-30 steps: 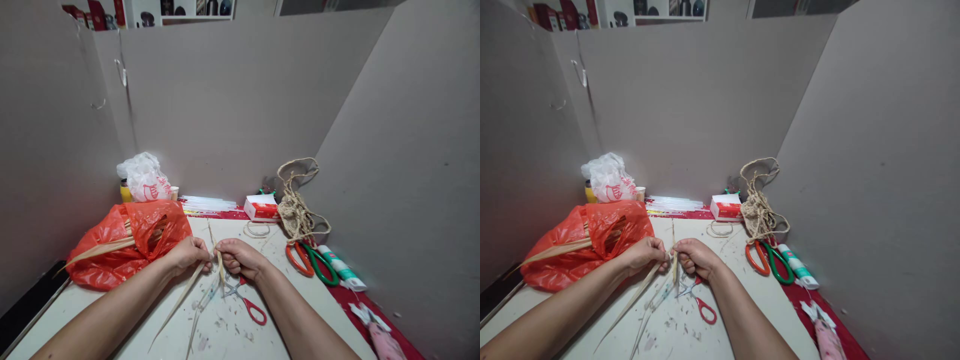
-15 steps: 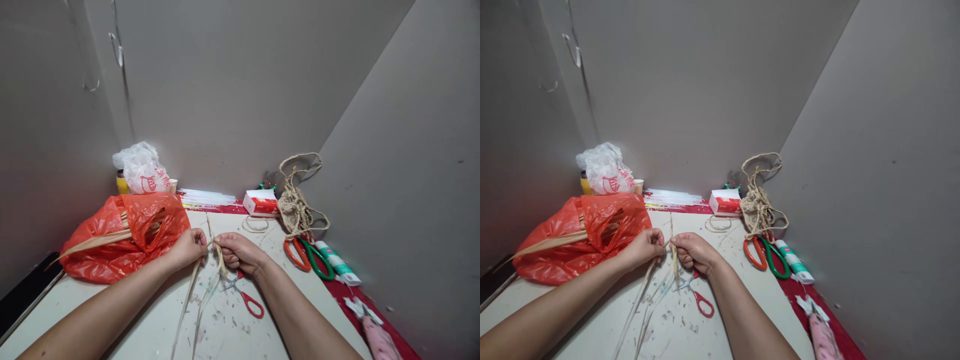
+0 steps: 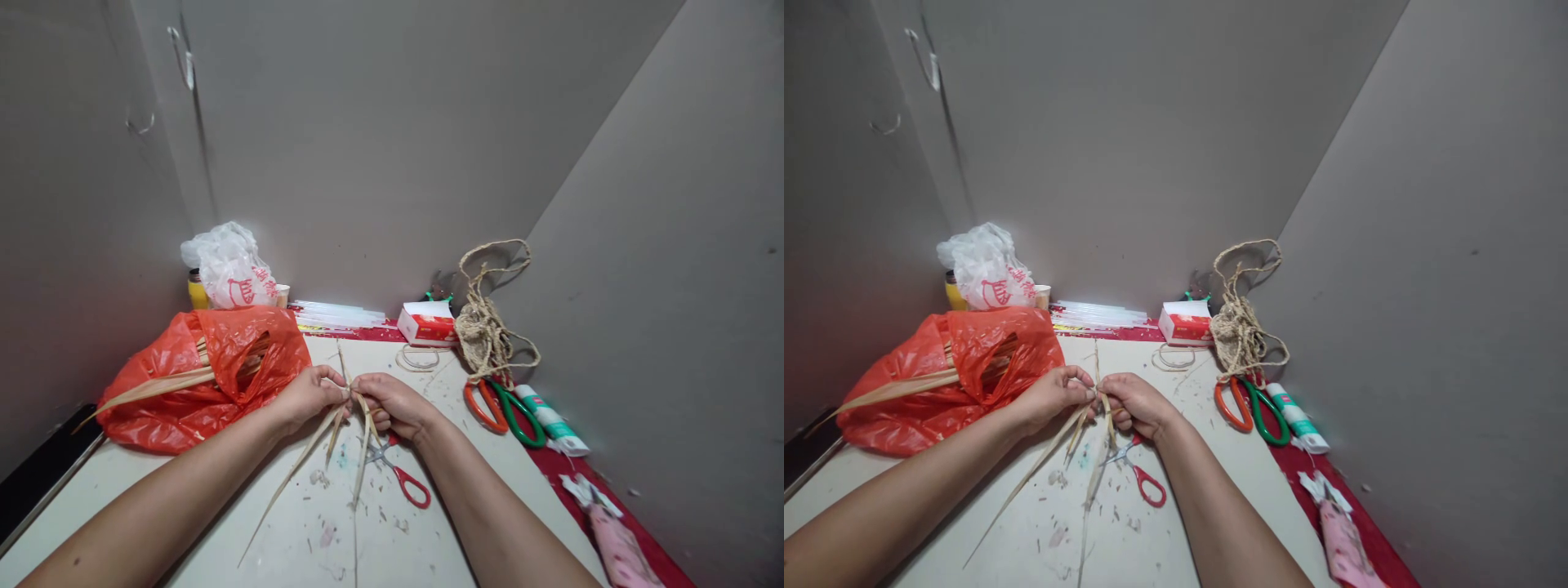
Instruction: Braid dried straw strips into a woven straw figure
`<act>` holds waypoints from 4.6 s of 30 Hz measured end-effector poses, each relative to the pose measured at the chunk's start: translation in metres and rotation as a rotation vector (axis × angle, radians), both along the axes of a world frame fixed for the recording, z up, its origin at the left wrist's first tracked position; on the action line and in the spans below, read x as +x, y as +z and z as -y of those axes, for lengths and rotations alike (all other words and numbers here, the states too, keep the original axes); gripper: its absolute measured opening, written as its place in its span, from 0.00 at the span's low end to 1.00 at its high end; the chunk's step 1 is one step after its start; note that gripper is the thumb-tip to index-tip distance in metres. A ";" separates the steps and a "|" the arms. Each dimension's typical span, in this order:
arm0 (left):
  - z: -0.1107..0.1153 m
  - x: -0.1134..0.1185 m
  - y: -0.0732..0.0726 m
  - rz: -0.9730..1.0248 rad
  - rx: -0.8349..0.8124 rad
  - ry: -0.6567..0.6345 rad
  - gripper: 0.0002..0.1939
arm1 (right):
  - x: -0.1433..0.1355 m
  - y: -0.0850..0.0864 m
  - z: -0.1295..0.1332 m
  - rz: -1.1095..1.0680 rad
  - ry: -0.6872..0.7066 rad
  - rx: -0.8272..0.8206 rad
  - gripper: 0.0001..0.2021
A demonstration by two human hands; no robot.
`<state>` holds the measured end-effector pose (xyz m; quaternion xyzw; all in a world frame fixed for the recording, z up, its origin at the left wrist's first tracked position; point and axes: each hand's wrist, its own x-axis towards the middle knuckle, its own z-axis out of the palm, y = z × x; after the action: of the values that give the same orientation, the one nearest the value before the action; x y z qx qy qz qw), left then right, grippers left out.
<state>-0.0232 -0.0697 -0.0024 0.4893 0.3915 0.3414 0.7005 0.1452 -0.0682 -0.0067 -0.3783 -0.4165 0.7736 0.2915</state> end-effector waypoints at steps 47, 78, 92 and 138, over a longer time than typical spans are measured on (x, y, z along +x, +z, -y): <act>-0.005 0.006 0.000 -0.311 0.187 0.070 0.09 | 0.000 0.009 0.006 0.056 0.018 -0.057 0.08; -0.004 0.006 -0.002 -0.133 0.074 0.037 0.13 | 0.001 0.006 0.004 0.036 0.017 -0.049 0.10; -0.009 0.004 0.002 -0.191 -0.043 0.003 0.12 | -0.009 0.004 0.011 0.693 -0.123 0.518 0.09; -0.010 0.006 0.004 -0.115 0.054 0.086 0.08 | -0.008 0.009 0.006 0.205 -0.080 -0.058 0.12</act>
<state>-0.0167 -0.0601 0.0012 0.5095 0.4423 0.3531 0.6481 0.1371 -0.0743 0.0022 -0.4803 -0.4062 0.7301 0.2670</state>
